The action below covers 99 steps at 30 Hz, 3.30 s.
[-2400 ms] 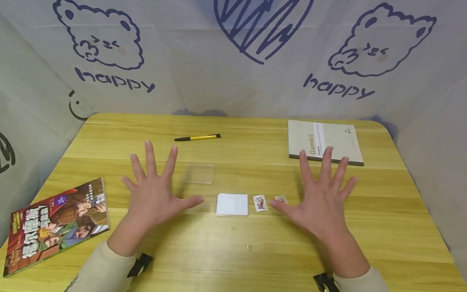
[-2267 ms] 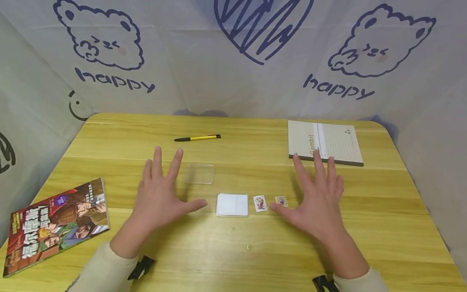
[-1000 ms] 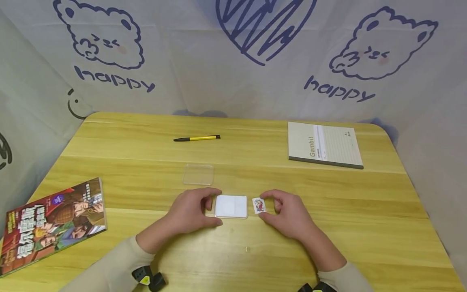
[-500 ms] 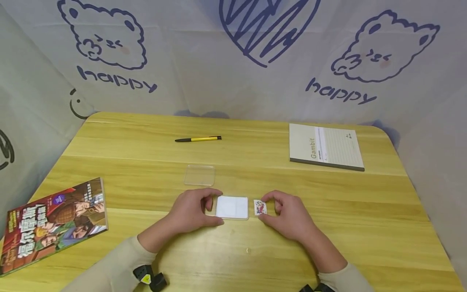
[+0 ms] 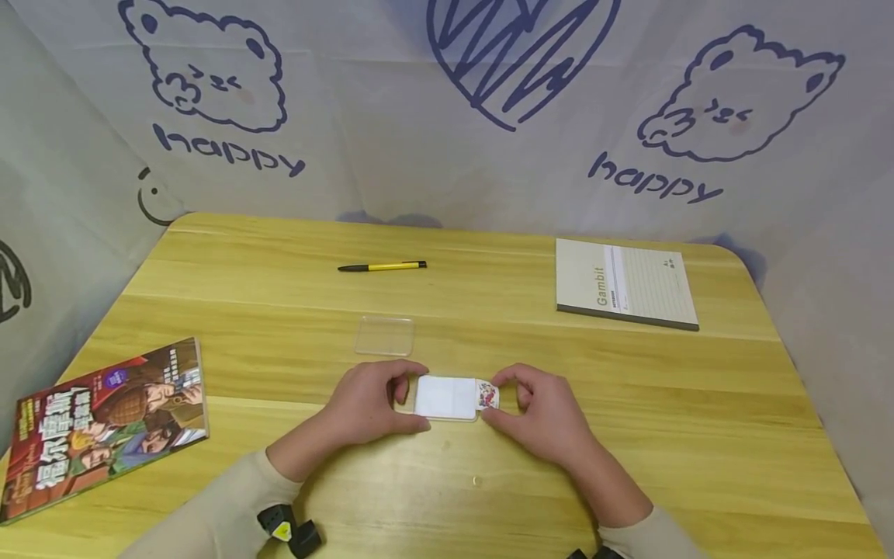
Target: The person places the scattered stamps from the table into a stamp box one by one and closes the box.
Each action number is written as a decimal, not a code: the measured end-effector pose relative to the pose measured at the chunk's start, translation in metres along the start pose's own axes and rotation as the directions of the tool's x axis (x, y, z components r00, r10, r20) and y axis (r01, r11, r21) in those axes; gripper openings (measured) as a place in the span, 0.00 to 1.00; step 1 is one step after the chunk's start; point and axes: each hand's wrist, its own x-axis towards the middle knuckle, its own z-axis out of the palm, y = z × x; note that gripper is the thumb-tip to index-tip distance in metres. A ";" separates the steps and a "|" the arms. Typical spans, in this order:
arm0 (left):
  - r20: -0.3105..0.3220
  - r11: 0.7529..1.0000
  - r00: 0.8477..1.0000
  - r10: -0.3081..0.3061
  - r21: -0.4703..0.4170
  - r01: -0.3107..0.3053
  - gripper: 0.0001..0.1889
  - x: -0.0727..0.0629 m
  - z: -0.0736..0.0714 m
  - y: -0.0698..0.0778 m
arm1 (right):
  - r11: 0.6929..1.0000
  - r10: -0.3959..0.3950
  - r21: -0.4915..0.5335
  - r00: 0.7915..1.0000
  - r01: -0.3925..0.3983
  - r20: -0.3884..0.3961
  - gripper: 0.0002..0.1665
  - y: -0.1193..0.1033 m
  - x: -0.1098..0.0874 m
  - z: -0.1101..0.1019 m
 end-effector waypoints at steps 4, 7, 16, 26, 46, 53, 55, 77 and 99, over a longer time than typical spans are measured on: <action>0.001 1.000 1.000 -0.001 0.003 0.001 0.33 0.001 0.001 -0.002 | 0.999 -0.031 0.026 0.999 0.030 0.009 0.19 -0.007 0.004 0.009; 0.001 1.000 1.000 -0.002 0.011 0.002 0.33 0.001 0.002 -0.004 | 0.999 -0.040 0.023 0.999 0.039 0.024 0.19 -0.012 0.007 0.017; -0.013 1.000 1.000 0.009 0.024 -0.009 0.32 0.001 0.003 -0.006 | 0.999 -0.030 0.010 0.998 0.030 0.060 0.19 -0.023 0.018 0.034; -0.010 1.000 1.000 0.017 0.016 -0.017 0.32 0.002 0.003 -0.006 | 1.000 -0.017 0.020 0.995 0.015 0.103 0.20 -0.028 0.025 0.039; -0.018 1.000 1.000 0.009 0.023 -0.009 0.31 0.001 0.001 -0.004 | 0.998 0.051 -0.031 0.993 -0.048 0.110 0.24 -0.031 0.030 0.042; -0.022 1.000 1.000 0.011 0.025 -0.010 0.31 0.001 0.002 -0.004 | 0.999 0.049 -0.010 0.996 -0.049 0.075 0.25 -0.031 0.028 0.040; -0.020 1.000 1.000 0.013 0.024 -0.012 0.31 0.001 0.002 -0.004 | 0.999 0.051 -0.002 0.997 -0.051 0.056 0.25 -0.030 0.025 0.036; -0.032 1.000 0.999 0.011 0.008 -0.011 0.32 0.001 0.003 -0.005 | 0.992 0.097 -0.071 0.994 -0.101 -0.057 0.24 0.016 -0.010 -0.031; -0.037 1.000 0.999 0.008 0.004 -0.008 0.33 -0.001 0.001 -0.002 | 0.985 0.067 -0.162 0.995 -0.055 0.068 0.15 0.030 -0.014 -0.051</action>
